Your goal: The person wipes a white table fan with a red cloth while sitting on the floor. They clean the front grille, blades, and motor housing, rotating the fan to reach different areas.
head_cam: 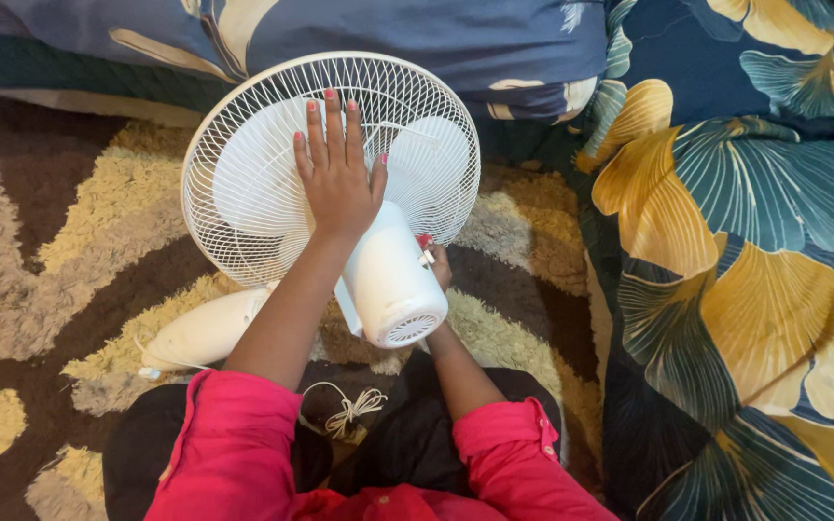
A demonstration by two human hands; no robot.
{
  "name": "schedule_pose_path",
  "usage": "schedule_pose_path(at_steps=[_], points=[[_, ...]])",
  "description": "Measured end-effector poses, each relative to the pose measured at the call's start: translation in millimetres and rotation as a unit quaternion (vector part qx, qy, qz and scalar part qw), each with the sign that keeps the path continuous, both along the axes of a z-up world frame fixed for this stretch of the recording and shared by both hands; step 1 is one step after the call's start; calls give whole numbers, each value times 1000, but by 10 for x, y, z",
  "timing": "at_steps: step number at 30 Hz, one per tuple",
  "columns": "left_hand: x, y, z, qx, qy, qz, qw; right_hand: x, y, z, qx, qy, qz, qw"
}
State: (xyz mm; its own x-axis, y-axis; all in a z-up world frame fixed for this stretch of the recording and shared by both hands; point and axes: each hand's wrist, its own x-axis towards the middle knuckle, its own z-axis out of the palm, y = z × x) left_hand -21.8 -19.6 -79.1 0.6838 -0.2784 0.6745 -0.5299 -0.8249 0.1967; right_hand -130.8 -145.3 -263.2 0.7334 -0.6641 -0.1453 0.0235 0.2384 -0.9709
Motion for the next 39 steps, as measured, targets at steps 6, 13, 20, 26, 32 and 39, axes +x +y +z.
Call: schedule_pose_path(at_steps=[6, 13, 20, 26, 32, 39], points=[[-30, 32, 10, -3, -3, 8, 1000, -68, 97, 137, 25, -13, 65, 997], [-97, 95, -1, -4, -5, 16, 1000, -139, 177, 276, -62, -7, 156, 986], [-178, 194, 2, -1, -9, 31, 999, -231, 235, 382, -163, -6, 206, 965], [-261, 260, -18, -18, -10, 27, 999, -325, 232, 462, -276, -12, 196, 941], [-449, 240, -9, -42, -24, 29, 998, -430, 23, 600, -435, -27, 151, 887], [-606, 225, -66, -63, -58, 28, 996, -450, -206, 864, -505, -60, 56, 859]])
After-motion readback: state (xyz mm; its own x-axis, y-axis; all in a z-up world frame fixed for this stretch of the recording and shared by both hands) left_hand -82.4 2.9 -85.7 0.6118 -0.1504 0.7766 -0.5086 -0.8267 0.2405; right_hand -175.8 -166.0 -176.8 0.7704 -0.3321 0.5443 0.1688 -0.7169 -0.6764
